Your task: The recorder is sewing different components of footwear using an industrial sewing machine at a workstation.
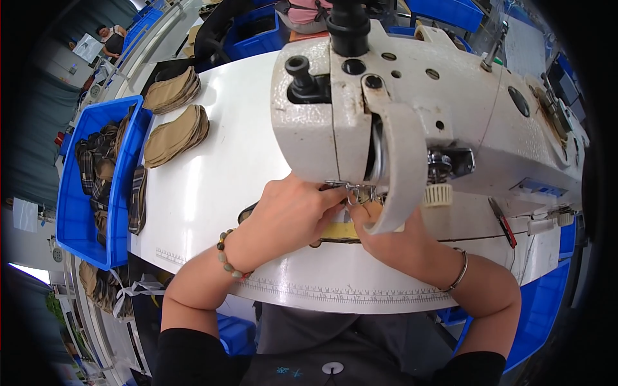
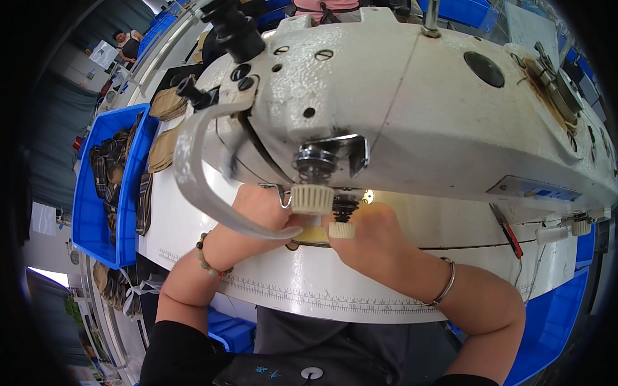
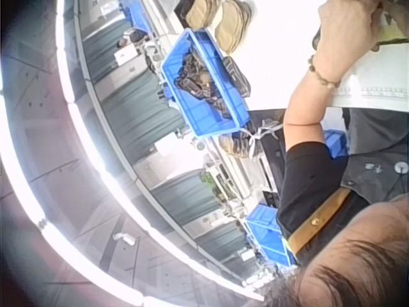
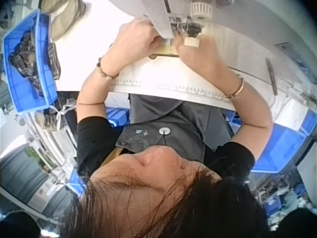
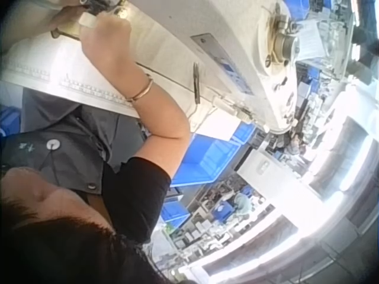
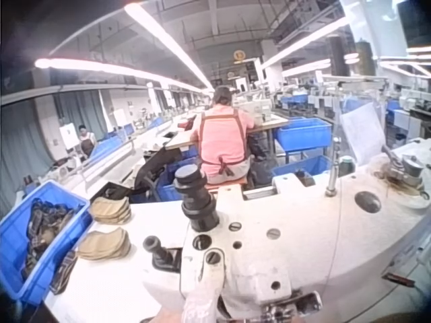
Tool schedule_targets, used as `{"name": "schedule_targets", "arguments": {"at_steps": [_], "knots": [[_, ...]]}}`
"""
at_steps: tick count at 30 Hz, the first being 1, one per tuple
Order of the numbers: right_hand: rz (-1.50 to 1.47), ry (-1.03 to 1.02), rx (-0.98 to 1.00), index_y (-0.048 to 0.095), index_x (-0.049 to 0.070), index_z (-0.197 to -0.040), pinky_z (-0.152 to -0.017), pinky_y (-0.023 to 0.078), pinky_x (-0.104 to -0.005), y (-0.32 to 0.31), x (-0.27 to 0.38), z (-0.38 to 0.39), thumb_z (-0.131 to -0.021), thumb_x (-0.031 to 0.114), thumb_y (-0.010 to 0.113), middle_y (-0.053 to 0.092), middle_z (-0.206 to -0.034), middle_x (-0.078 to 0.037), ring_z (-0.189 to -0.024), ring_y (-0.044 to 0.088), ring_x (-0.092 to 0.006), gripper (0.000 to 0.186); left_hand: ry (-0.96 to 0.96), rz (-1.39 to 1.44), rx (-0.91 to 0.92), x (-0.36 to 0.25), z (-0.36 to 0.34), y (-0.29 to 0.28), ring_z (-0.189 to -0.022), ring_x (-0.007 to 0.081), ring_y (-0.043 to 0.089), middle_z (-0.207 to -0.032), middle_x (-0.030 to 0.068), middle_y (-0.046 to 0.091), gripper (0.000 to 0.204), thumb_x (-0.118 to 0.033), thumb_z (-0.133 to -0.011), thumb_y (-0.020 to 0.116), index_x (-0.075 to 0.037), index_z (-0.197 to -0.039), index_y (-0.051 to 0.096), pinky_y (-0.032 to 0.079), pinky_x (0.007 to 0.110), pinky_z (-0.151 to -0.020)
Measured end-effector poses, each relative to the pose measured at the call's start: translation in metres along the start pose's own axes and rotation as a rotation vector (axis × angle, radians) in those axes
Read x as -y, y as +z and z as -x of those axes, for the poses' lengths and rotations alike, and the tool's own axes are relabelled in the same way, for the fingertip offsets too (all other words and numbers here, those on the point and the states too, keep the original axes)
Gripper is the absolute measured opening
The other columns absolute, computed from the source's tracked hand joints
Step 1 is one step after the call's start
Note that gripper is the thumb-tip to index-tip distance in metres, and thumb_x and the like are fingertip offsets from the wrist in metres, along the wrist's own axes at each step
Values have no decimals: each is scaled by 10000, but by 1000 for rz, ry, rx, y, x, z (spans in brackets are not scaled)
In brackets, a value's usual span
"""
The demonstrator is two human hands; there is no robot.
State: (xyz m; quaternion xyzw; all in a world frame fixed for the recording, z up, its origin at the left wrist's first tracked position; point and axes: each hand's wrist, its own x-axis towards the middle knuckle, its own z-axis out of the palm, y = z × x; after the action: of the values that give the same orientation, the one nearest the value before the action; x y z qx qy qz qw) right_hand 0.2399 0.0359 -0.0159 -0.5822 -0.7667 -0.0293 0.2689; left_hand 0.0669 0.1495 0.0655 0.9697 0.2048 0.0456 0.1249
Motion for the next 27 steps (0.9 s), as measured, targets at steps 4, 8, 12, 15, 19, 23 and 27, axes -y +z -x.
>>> {"name": "schedule_targets", "arguments": {"at_steps": [4,8,12,15,19,23,27], "knots": [[-92,64,-79,701,51,-822,-474,477,-430,4,0,-3,-830,121,652,586,-540,-126,-497,607,-324,86,-33,15,34,-1,-1,-1,-903,285,652,-987,92,659,237,-160,-830,699,-115,-1058,746,548,385,-631],[-159,132,-137,667,16,-697,-486,492,-433,5,0,-2,-827,150,695,589,-534,-151,-501,605,-347,189,-46,26,-4,0,-1,2,-885,299,658,-962,110,674,240,-137,-821,689,-104,-1051,747,552,393,-643],[-148,115,-192,651,3,-669,-480,493,-431,9,-6,-1,-800,145,731,580,-528,-154,-489,592,-355,209,-78,82,-56,-2,-3,0,-839,317,668,-867,139,687,207,-130,-808,688,-88,-998,758,557,399,-661],[-46,37,-184,651,3,-653,-465,486,-435,-3,-2,-7,-789,133,743,572,-523,-137,-479,583,-353,209,-122,127,-72,4,-3,2,-799,323,672,-824,144,691,189,-139,-794,701,-82,-962,765,556,395,-665],[-68,49,-142,647,15,-661,-445,477,-421,-6,-2,-8,-793,105,737,577,-540,-122,-474,582,-338,183,-214,299,0,17,-9,-4,-705,254,682,-770,129,700,198,-109,-793,684,-43,-963,760,547,338,-662],[88,-100,-102,658,33,-768,-434,470,-377,-9,-1,-8,-775,87,700,608,-610,-88,-475,596,-271,69,-163,613,-174,40,-5,16,-667,163,661,-716,106,691,189,-69,-812,648,13,-955,740,533,285,-664],[256,-337,22,706,47,-990,-634,533,-320,-29,9,-19,-776,114,670,688,-943,-100,-759,665,-178,226,-377,820,-83,28,0,11,-711,116,643,-777,92,685,168,-46,-816,649,37,-946,716,530,265,-674]]}}
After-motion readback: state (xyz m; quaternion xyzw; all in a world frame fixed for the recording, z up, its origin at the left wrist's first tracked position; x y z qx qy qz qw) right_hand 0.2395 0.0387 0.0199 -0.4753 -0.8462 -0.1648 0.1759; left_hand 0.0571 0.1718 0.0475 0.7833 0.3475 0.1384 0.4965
